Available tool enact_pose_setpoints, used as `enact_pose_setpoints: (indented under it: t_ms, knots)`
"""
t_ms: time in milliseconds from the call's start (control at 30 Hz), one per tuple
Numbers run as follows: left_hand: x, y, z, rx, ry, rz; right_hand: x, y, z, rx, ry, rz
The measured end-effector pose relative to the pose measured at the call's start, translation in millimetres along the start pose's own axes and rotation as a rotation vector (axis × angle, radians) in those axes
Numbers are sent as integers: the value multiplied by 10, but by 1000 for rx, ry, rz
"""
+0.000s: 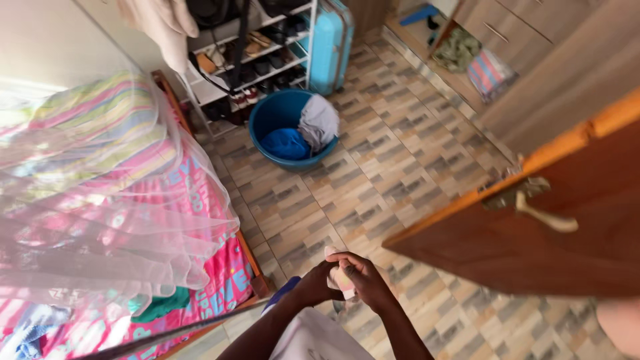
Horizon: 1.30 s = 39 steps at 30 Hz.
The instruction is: The person places items into a laundry basket, moves several containers and buckets, and then mops the tiled floor of a bedroom and a closet area.
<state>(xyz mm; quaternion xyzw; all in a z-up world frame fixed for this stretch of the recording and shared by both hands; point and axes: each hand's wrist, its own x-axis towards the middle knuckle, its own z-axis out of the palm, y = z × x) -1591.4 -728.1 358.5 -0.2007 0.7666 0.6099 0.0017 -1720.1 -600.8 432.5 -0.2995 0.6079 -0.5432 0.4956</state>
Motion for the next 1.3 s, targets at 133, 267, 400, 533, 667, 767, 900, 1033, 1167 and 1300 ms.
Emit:
enact_pose_setpoints:
  t_ms: [133, 267, 400, 533, 667, 767, 900, 1033, 1167, 1300]
  knots:
    - [528, 186, -134, 82, 271, -54, 668, -566, -374, 119, -98, -27]
    - [1351, -62, -388, 206, 511, 39, 1402, -791, -700, 76, -144, -85]
    - [2196, -427, -812, 102, 552, -170, 2160, -964, -1166, -3, -94, -38]
    - [2894, -378, -1536, -183, 569, -392, 2910, -1195, -1546, 18, 60, 167]
    - [3548, -212, -2444, -85, 664, -151, 3613, -1351, -1800, -42, 126, 207]
    - [3948, -177, -2909, 7, 724, -41, 4087, -1375, -1870, 28, 105, 109]
    - [4348, -229, -3227, 90, 789, 7, 4680, -1331, -2047, 42, 69, 5]
    - [4531, -238, -3329, -16, 665, -195, 5337, -1134, -2331, -33, 57, 84]
    - [4535, -630, -3155, -40, 498, -475, 6086, -481, -2811, -459, 52, 208]
    - [4473, -1302, -3077, -112, 668, -488, 6728, 88, -3193, -994, -184, 224]
